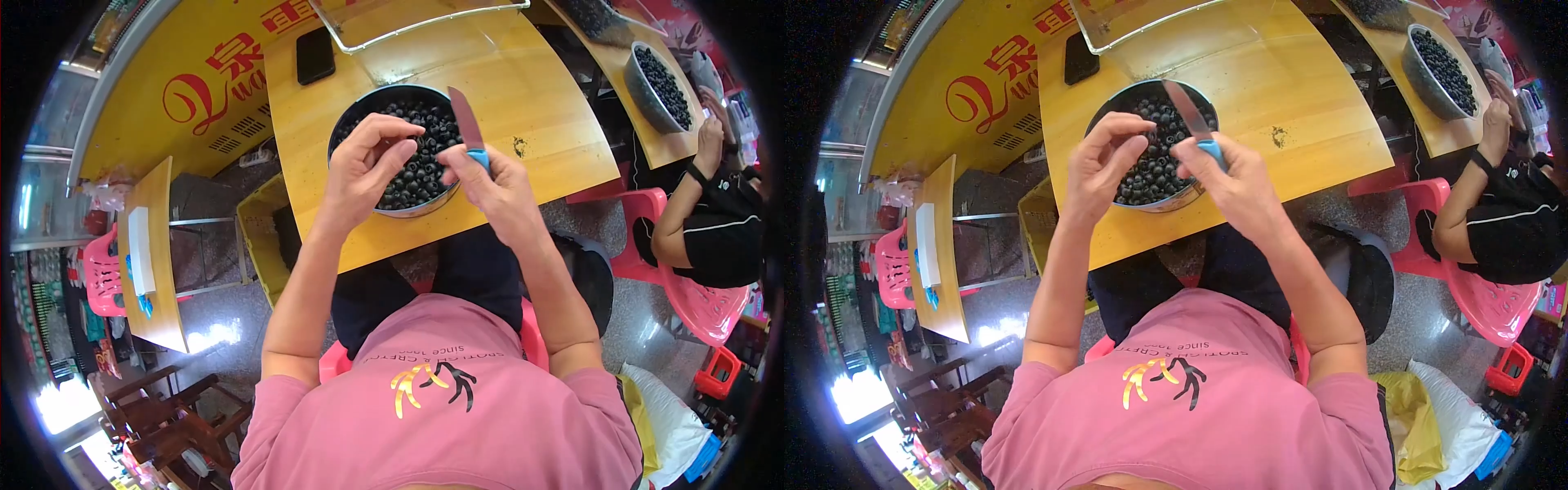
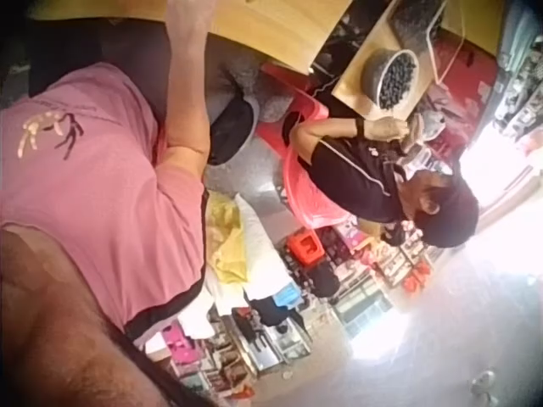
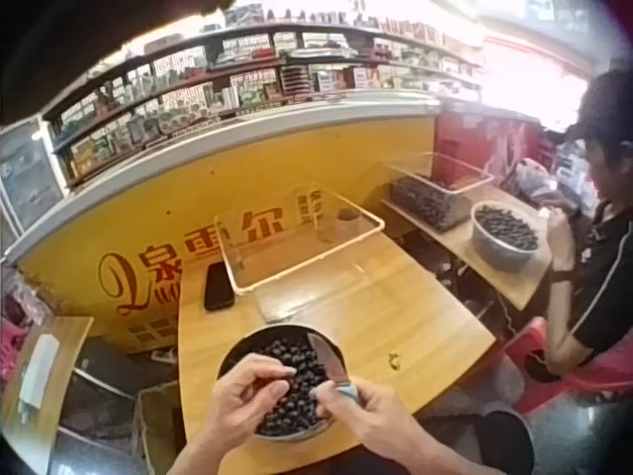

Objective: The person is using a small knife to remove pits or stems from small black fruits in a bowl.

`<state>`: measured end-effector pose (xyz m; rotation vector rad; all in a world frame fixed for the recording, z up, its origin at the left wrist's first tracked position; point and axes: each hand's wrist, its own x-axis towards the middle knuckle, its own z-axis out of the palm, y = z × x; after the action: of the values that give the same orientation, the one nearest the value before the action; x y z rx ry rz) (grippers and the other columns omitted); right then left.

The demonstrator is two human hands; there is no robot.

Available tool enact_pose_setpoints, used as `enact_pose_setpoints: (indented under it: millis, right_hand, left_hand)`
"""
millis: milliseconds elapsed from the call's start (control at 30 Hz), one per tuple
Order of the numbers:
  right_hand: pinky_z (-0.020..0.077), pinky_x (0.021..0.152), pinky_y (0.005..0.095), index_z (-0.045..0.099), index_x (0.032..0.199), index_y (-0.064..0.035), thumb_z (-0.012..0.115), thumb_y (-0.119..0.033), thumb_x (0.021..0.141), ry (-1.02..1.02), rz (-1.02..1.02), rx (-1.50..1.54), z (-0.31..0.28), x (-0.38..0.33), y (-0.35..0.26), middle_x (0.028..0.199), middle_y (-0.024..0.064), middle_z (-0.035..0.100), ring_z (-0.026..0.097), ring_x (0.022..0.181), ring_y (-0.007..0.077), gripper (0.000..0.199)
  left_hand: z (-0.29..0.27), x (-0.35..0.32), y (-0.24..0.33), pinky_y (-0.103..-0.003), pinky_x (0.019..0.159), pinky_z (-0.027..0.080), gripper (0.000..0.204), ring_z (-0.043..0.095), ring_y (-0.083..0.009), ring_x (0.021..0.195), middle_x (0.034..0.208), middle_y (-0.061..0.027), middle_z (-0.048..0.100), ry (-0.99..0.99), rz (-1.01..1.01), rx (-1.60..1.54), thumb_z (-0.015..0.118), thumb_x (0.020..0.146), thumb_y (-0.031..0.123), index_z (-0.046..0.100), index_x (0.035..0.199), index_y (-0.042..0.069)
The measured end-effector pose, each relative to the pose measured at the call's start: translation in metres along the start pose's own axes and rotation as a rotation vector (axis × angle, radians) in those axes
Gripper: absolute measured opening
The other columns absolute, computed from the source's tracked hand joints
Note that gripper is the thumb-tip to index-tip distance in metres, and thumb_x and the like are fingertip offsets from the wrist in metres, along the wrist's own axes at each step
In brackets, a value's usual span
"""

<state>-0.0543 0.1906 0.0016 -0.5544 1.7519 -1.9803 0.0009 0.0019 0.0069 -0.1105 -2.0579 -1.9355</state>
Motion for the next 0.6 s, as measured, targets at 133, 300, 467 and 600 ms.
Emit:
enact_pose_setpoints:
  millis: [133,300,467,600]
  right_hand:
    - [0.0321,0.048,0.0177,0.065,0.105,-0.0019,0.061,-0.027,0.094,-0.068,0.105,0.181,0.018,0.003,-0.002,0.08,0.0017,0.064,0.043,0.054,0.0022,0.028]
    - [0.032,0.048,0.0174,0.065,0.104,-0.0027,0.064,-0.024,0.093,-0.062,0.036,0.274,0.03,0.007,-0.006,0.08,0.001,0.063,0.043,0.055,0.0019,0.024]
    - [0.0315,0.048,0.017,0.065,0.103,-0.0039,0.066,-0.023,0.091,-0.095,-0.004,0.176,0.029,0.007,-0.013,0.078,-0.0014,0.062,0.043,0.056,0.0012,0.022]
    - [0.0306,0.048,0.0168,0.065,0.103,-0.0044,0.067,-0.021,0.09,-0.104,-0.019,0.118,0.029,0.009,-0.018,0.073,-0.0034,0.059,0.043,0.056,0.001,0.021]
  left_hand:
    - [0.013,-0.015,0.002,-0.021,0.077,0.045,0.019,0.055,-0.0092,0.089,0.107,-0.006,0.061,0.088,0.071,-0.177,0.061,0.092,0.006,0.062,0.109,0.0]
    - [0.021,-0.026,0.0,-0.022,0.078,0.046,0.019,0.057,-0.011,0.094,0.11,-0.0074,0.061,0.227,0.09,-0.227,0.062,0.091,0.005,0.061,0.109,0.001]
    - [0.016,-0.031,-0.003,-0.025,0.086,0.049,0.019,0.059,-0.0119,0.096,0.109,-0.0067,0.056,0.2,0.114,-0.271,0.06,0.09,-0.003,0.06,0.109,-0.002]
    - [0.019,-0.035,0.005,-0.024,0.084,0.05,0.022,0.06,-0.012,0.094,0.106,-0.0058,0.056,0.252,-0.098,-0.38,0.06,0.089,-0.005,0.06,0.111,-0.002]
